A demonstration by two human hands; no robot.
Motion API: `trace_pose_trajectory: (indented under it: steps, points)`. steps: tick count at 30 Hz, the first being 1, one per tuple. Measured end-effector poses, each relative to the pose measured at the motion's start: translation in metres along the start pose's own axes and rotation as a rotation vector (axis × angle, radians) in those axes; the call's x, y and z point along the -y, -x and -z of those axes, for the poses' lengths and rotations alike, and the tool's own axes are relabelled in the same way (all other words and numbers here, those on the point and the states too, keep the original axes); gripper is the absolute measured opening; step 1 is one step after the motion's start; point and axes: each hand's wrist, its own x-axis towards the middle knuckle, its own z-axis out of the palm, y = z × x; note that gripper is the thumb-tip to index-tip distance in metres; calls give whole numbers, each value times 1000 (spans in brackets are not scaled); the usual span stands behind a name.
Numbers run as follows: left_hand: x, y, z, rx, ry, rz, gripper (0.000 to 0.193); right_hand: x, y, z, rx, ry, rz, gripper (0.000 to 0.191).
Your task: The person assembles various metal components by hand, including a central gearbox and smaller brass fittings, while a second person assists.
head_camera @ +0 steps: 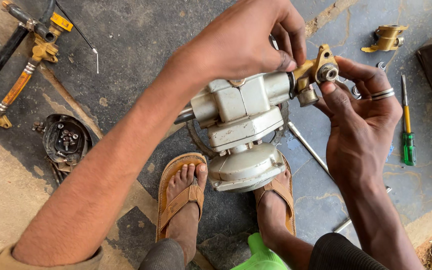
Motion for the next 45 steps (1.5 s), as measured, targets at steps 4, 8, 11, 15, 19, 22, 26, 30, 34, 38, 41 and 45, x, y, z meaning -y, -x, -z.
trace_pose_trajectory:
  steps: [4, 8, 11, 15, 19, 22, 26, 30, 34, 38, 41, 45]
  points:
    - [12, -1, 6, 66, 103, -142, 11, -1, -2, 6, 2, -79, -34, 29]
    - [21, 4, 2, -18, 130, -258, 13, -1, 1, 6, 23, -134, -56, 27]
    - [23, 6, -1, -74, 100, -397, 15, 1, 1, 6, -22, -234, -129, 24]
    - [18, 8, -1, -107, 242, -101, 11, 0, 0, 7, 67, -180, -104, 23]
    - [12, 9, 0, -120, 174, -86, 13, -1, -2, 9, 68, -189, -134, 28]
    - [8, 8, 2, -108, 25, -163, 25, -1, -3, 10, 90, -199, -129, 26]
    - [6, 8, 3, 42, 15, 94, 35, 2, -3, 10, 103, -193, -132, 25]
    - [10, 9, 9, 110, 235, -35, 32, 3, -4, 7, 88, -184, -144, 30]
    - [13, 11, 6, 122, 248, -10, 33, 4, -3, 7, 83, -188, -154, 30]
    - [11, 12, 7, 123, 244, -71, 33, 2, -4, 7, 101, -188, -152, 33]
    - [7, 13, 7, 91, 231, 14, 33, 2, -6, 8, 128, -151, -146, 44]
    - [5, 13, 8, 112, 139, -5, 40, 3, -10, 9, 134, -142, -180, 49]
